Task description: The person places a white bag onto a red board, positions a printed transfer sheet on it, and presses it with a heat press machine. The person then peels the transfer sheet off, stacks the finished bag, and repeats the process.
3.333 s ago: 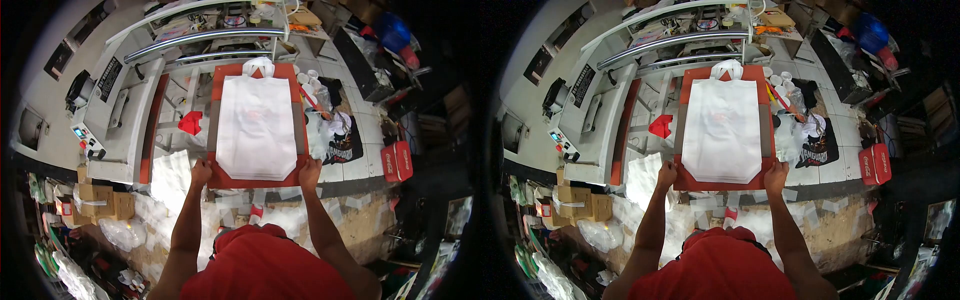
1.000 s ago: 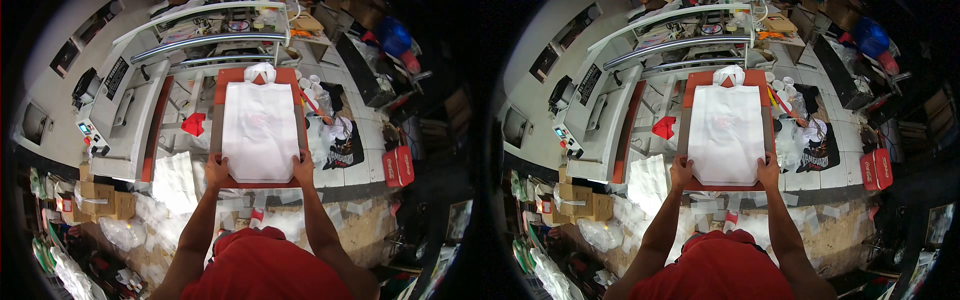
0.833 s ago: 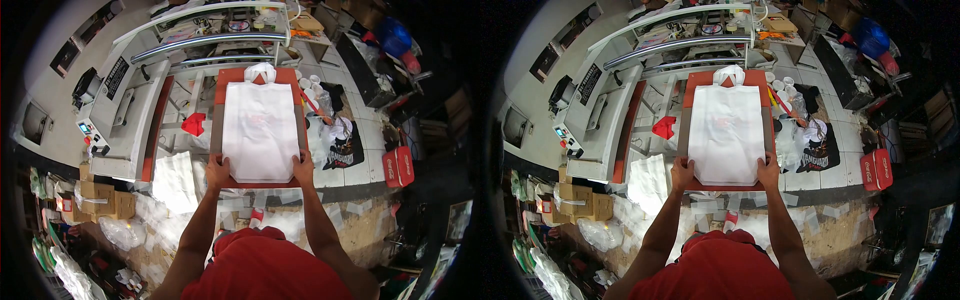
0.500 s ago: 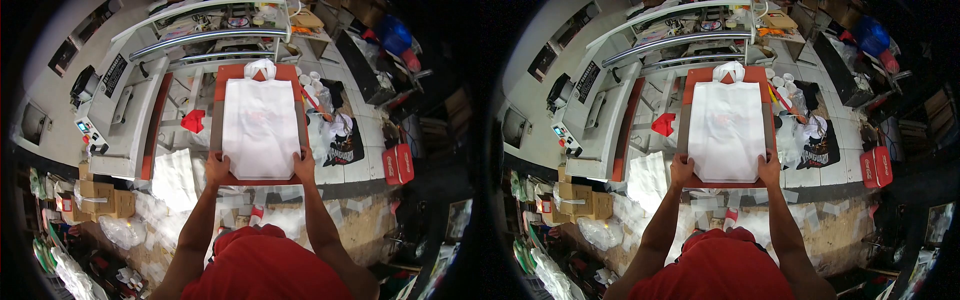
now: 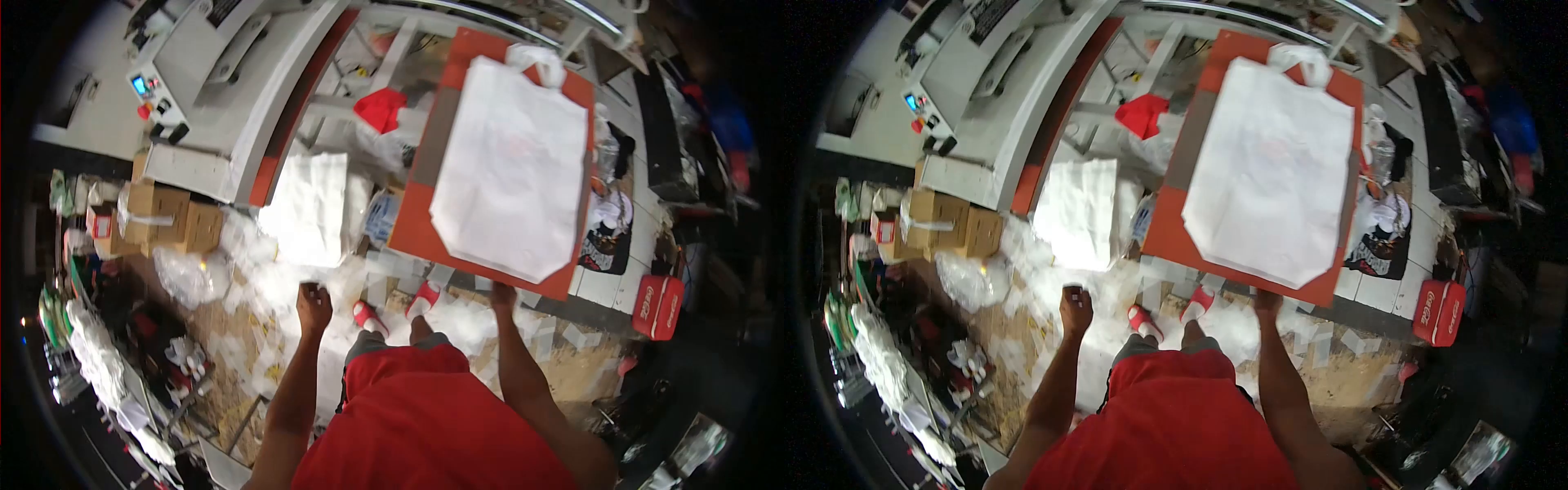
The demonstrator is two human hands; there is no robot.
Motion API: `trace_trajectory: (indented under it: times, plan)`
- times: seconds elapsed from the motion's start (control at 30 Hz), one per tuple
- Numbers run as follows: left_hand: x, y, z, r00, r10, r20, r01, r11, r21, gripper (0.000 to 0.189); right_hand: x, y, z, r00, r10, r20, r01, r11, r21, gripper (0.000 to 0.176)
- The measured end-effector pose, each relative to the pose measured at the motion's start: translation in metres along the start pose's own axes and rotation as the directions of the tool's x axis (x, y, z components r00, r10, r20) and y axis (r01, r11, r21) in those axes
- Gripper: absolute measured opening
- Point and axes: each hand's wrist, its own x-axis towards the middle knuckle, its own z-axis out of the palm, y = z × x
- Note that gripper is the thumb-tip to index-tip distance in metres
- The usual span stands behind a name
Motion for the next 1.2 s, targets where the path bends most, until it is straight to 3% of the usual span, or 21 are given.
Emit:
trace_trajectory:
  times: [0.03,0.07,0.17,0.23,0.37,0.5,0.53,0.57,0.63,0.67,0.7,0.73,0.8,0.83,0.9,0.97,1.03,1.07,1.1,1.17,1.2]
  plan:
    - [-0.029,-0.034,-0.006,0.997,0.019,0.071,-0.033,0.98,0.197,0.016,0.005,-0.06,-0.025,0.987,0.128,-0.098,-0.064,0.867,0.495,0.045]
    - [-0.063,-0.064,-0.012,0.985,-0.126,0.116,0.105,0.979,0.173,0.017,0.018,-0.104,-0.052,0.944,-0.089,-0.317,0.266,0.774,0.575,0.043]
    - [-0.157,-0.123,-0.036,0.965,-0.177,0.192,0.12,0.954,0.273,0.015,0.052,-0.191,-0.096,0.827,-0.243,-0.507,0.499,0.733,0.462,0.038]
    - [-0.191,-0.13,-0.045,0.915,-0.333,0.23,0.296,0.938,0.178,0.014,0.079,-0.219,-0.077,0.855,-0.277,-0.439,0.429,0.853,0.297,0.035]
    - [-0.175,-0.104,-0.039,0.933,-0.208,0.292,0.175,0.975,0.135,0.025,0.087,-0.233,-0.042,0.89,-0.289,-0.352,0.327,0.944,0.052,0.031]
    - [-0.094,-0.033,0.0,0.945,-0.124,0.302,0.185,0.965,-0.183,0.038,0.044,-0.225,-0.055,0.851,-0.279,-0.445,0.445,0.833,0.329,0.017]
    - [-0.076,-0.024,0.015,0.954,-0.108,0.279,0.18,0.953,-0.245,0.039,0.019,-0.223,-0.103,0.967,-0.16,-0.2,0.256,0.633,0.73,0.017]
    - [-0.06,-0.018,0.028,0.962,-0.094,0.257,0.173,0.936,-0.306,0.04,-0.003,-0.22,-0.147,0.985,-0.138,0.099,-0.05,0.32,0.946,0.018]
    - [-0.025,0.005,0.033,0.895,-0.212,0.393,0.364,0.856,-0.367,0.048,-0.036,-0.205,-0.19,0.954,-0.267,0.135,-0.065,0.257,0.964,0.018]
    - [-0.012,0.006,0.033,0.948,-0.003,0.319,0.144,0.897,-0.418,0.056,-0.048,-0.196,-0.206,0.909,-0.387,0.156,-0.089,0.186,0.979,0.018]
    - [-0.001,0.007,0.034,0.948,0.209,0.239,-0.082,0.888,-0.453,0.064,-0.056,-0.185,-0.217,0.911,-0.378,0.163,-0.095,0.191,0.977,0.018]
    - [0.013,0.019,0.027,0.944,0.211,0.253,-0.074,0.885,-0.461,0.064,-0.066,-0.172,-0.226,0.851,-0.472,0.231,-0.161,0.184,0.97,0.018]
    - [0.031,0.054,0.006,0.743,0.526,0.413,-0.42,0.847,-0.325,0.078,-0.086,-0.157,-0.259,0.731,-0.574,0.37,-0.382,0.106,0.918,0.018]
    - [0.028,0.061,0.005,0.735,0.528,0.425,-0.41,0.846,-0.341,0.078,-0.087,-0.144,-0.267,0.691,-0.612,0.385,-0.364,0.166,0.916,0.02]
    - [0.025,0.073,0.009,0.482,0.377,0.791,-0.098,0.92,-0.379,0.085,-0.091,-0.12,-0.266,0.691,-0.615,0.38,-0.403,0.109,0.909,0.024]
    - [0.0,0.049,0.047,0.496,0.406,0.768,-0.097,0.905,-0.415,0.073,-0.091,-0.094,-0.259,0.683,-0.607,0.407,-0.499,0.02,0.867,0.027]
    - [-0.022,0.032,0.079,0.367,0.398,0.841,0.086,0.885,-0.457,0.054,-0.094,-0.072,-0.251,0.675,-0.6,0.429,-0.582,-0.076,0.81,0.029]
    - [-0.037,0.036,0.087,0.524,0.494,0.693,-0.073,0.837,-0.542,0.034,-0.098,-0.064,-0.247,0.682,-0.565,0.464,-0.61,-0.089,0.787,0.029]
    - [-0.044,0.036,0.095,0.516,0.496,0.699,-0.065,0.836,-0.545,0.034,-0.101,-0.055,-0.245,0.685,-0.529,0.5,-0.637,-0.103,0.764,0.029]
    - [-0.054,0.038,0.107,0.507,0.466,0.725,-0.318,0.883,-0.345,0.025,-0.104,-0.034,-0.248,0.653,-0.514,0.557,-0.656,-0.016,0.755,0.023]
    - [-0.053,0.032,0.114,0.556,0.472,0.684,-0.392,0.875,-0.285,0.02,-0.107,-0.017,-0.242,0.649,-0.455,0.609,-0.596,0.193,0.779,0.021]
